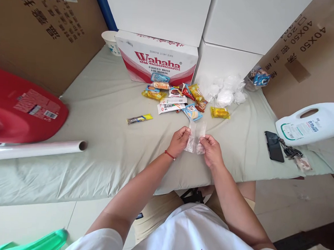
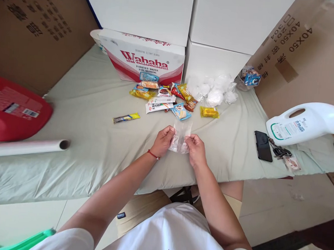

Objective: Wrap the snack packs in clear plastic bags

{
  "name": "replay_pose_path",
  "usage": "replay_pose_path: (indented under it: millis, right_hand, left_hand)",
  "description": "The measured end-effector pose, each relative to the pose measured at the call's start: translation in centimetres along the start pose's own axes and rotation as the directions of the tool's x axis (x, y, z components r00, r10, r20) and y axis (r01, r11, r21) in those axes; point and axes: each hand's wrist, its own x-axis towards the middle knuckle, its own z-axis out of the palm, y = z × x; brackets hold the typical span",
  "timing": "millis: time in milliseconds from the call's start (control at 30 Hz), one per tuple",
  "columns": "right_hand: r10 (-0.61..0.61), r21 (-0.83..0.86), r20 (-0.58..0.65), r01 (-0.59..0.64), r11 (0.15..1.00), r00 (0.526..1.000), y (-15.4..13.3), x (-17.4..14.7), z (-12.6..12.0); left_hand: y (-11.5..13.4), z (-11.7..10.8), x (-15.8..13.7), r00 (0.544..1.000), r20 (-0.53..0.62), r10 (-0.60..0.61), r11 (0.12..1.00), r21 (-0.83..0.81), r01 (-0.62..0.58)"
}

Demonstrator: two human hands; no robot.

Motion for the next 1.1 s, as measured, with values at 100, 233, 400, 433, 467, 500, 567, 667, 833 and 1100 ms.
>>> replay_pose_path:
  millis: [100,233,400,433,467,500,567,667,833,1100]
  right_hand:
    - [0.034,0.075,-0.066,-0.029,0.997,0.997,-0.8,0.0,-2.0]
    - [0.076,0.104,-0.093,-0.066,0.992,0.993,-1.6,-0.5,-4.4]
    - [0.048,0.044,-0.120,-0.043,0.998,0.992,-0.9,-1.0,-5.1]
    - [0.040,0.027,-0.126,-0.037,0.999,0.991,-0.7,-1.1,-5.0]
    - [0.036,0.015,-0.131,-0.034,0.999,0.991,-0.5,-1.1,-4.9]
    - [0.033,0.008,-0.135,-0.033,0.999,0.990,-0.3,-1.2,-4.7]
    - [0.027,0.003,-0.138,-0.027,1.000,0.990,-0.1,-1.2,-4.3]
    - [0.017,0.008,-0.132,-0.016,1.000,0.991,0.1,-1.1,-4.1]
    - [0.019,0.017,-0.092,-0.018,1.000,0.996,-0.4,-1.5,-4.3]
    - [0.155,-0.146,0.047,-0.147,0.978,0.987,-1.1,-3.3,-5.2]
  left_hand:
    - [0.2,-0.5,0.4,0.996,-0.084,-0.018,0.999,-0.035,0.015]
    - [0.5,-1.3,0.8,0.991,-0.137,-0.012,0.999,0.031,0.017]
    - [0.6,-1.9,1.1,0.971,-0.219,0.098,0.957,0.290,-0.031]
    - [0.7,-1.9,1.0,0.952,-0.257,0.169,0.922,0.382,-0.060]
    - [0.8,-1.8,0.8,0.929,-0.273,0.248,0.876,0.473,-0.095]
    - [1.0,-1.7,0.5,0.913,-0.257,0.317,0.825,0.550,-0.132]
    - [1.4,-1.3,-0.4,0.909,-0.177,0.378,0.755,0.628,-0.192]
    - [1.9,-0.4,-2.0,0.938,-0.038,0.343,0.716,0.658,-0.235]
    - [1.8,1.8,-3.2,0.880,0.382,0.282,0.500,0.724,-0.474]
    - [0.2,0.8,-1.7,0.918,0.356,0.175,0.716,0.594,-0.367]
